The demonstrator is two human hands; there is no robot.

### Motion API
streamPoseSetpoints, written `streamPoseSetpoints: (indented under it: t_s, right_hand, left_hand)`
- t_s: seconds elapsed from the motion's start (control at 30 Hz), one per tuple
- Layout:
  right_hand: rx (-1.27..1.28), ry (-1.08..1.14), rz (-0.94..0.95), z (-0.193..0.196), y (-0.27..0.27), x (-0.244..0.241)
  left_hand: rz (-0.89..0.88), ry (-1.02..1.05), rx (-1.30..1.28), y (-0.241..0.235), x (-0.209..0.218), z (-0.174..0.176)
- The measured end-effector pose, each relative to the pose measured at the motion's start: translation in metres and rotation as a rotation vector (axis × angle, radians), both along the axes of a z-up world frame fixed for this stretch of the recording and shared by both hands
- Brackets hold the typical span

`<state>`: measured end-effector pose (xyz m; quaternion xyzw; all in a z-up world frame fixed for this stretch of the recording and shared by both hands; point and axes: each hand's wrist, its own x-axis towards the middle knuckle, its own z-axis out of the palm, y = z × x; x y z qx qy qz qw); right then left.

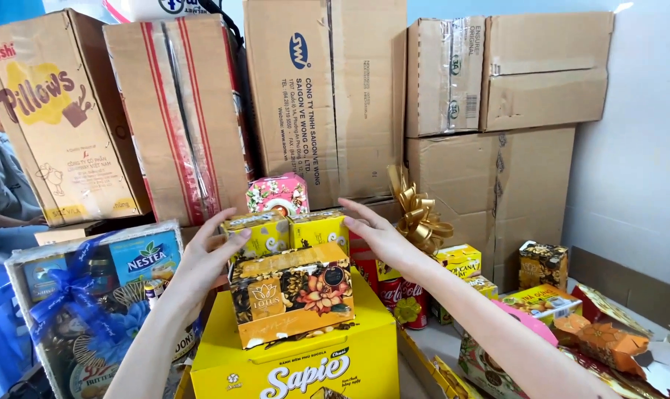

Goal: Assembling a gift hamper by gluing various snack boxes together using a hot glue gun.

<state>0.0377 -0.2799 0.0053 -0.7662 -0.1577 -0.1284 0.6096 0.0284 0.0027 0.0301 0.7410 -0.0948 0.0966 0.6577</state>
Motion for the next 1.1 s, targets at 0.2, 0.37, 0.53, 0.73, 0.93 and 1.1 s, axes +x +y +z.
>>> streamPoseSetpoints:
  t_s: [0.2,0.37,0.53,0.73,0.93,1.1]
  right_hand:
    - [0.035,-0.048,0.041,-0.005,-0.004,0.016]
    - [0.006,-0.249,-0.137,0.012,0.016,-0.021]
    - [-0.045,-0.548,0.27,0.047,0.036,-0.068]
    - [0.105,-0.525,0.024,0.046,0.007,-0.097]
    - [-0.438,0.095,-0.828,0.027,-0.047,-0.104]
    - [-0.751,0.386,-0.741,-0.034,-0.073,-0.063]
  left_hand:
    - [0.029,-0.079,-0.211,0.011,-0.005,0.003]
    - [0.056,-0.422,-0.401,0.019,-0.022,0.009]
    - [-0.171,-0.654,-0.25,0.001,-0.073,0.039]
    - [-0.044,-0.84,0.344,-0.004,-0.109,0.039]
    - [0.103,-0.167,0.628,0.03,-0.078,-0.018]
    - [0.065,-0.036,0.638,0.033,-0.045,-0.06]
